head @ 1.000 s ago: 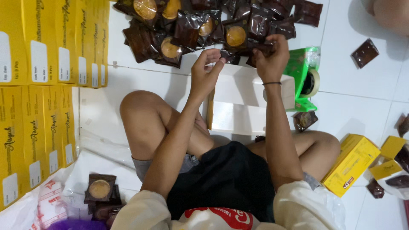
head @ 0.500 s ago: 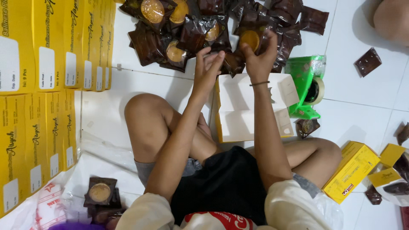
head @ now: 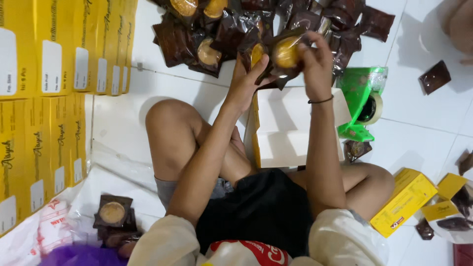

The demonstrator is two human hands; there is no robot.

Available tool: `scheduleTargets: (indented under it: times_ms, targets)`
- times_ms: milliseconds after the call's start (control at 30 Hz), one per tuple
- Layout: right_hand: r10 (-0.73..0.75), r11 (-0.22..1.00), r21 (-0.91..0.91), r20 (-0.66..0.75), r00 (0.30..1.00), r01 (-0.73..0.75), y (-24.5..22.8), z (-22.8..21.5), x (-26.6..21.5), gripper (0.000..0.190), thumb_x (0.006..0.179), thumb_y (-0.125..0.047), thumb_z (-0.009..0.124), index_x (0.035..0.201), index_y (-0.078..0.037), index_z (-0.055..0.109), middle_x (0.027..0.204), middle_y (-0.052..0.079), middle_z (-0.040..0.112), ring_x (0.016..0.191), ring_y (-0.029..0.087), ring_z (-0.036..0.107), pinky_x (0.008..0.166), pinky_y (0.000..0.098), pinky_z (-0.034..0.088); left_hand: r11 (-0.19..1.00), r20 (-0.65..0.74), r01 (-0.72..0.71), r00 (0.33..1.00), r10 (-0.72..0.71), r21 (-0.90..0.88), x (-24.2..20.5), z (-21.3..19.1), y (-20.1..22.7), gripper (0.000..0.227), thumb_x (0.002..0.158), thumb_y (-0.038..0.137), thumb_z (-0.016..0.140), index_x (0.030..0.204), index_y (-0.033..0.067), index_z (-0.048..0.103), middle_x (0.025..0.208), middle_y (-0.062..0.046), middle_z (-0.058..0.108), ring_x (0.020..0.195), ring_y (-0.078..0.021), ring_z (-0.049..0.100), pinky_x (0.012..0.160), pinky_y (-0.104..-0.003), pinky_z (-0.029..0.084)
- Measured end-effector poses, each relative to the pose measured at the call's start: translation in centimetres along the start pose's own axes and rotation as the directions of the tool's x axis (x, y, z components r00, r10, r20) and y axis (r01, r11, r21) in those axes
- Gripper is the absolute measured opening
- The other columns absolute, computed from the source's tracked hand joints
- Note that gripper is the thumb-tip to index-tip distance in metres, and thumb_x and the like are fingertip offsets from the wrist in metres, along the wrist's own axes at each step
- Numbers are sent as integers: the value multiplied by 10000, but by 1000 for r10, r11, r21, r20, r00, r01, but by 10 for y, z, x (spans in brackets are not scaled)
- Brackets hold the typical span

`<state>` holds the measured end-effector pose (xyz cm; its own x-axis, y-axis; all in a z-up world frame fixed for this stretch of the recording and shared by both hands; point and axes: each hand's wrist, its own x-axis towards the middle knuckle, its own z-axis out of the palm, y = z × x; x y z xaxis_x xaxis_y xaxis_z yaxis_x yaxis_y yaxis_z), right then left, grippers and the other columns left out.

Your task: The person sits on the floor and packs individually wrapped snacks into yellow cardboard boxes. They open the boxes, place several snack packets inside, close the flaps, and use a tape dispenser to seal the boxes before stacking them.

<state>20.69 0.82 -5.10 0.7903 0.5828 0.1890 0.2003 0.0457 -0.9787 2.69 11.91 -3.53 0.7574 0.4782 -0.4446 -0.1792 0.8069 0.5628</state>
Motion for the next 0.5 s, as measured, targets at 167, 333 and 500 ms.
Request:
scheduleTargets:
  times_ms: [167,333,500]
  targets:
    - [165,648,-737,381,910,191,9,15,-16,600,889,-195,760,1406,15,540,1357,204,652,1180,400,582,991,455,362,954,-186,-287,936,299,91,13,-9,-17,324,874,113,774,1158,-27,705,1113,-137,754,1053,-252,711,949,-367,587]
    - [161,660,-745,266,950,97,9,11,-23,477,826,-106,677,1299,-82,625,1126,148,711,1054,402,604,845,487,480,979,-16,-177,984,180,97,-9,7,8,329,968,300,660,1157,34,689,1132,-108,766,948,-231,778,629,-298,628]
    - [-205,874,-477,-180,962,97,0,-2,-30,356,977,-180,739,1268,-16,616,1230,118,654,1157,258,619,1015,382,516,969,-54,-124,989,139,214,-6,2,6,682,823,431,755,1365,102,505,1254,-124,677,1116,-230,707,769,-360,708]
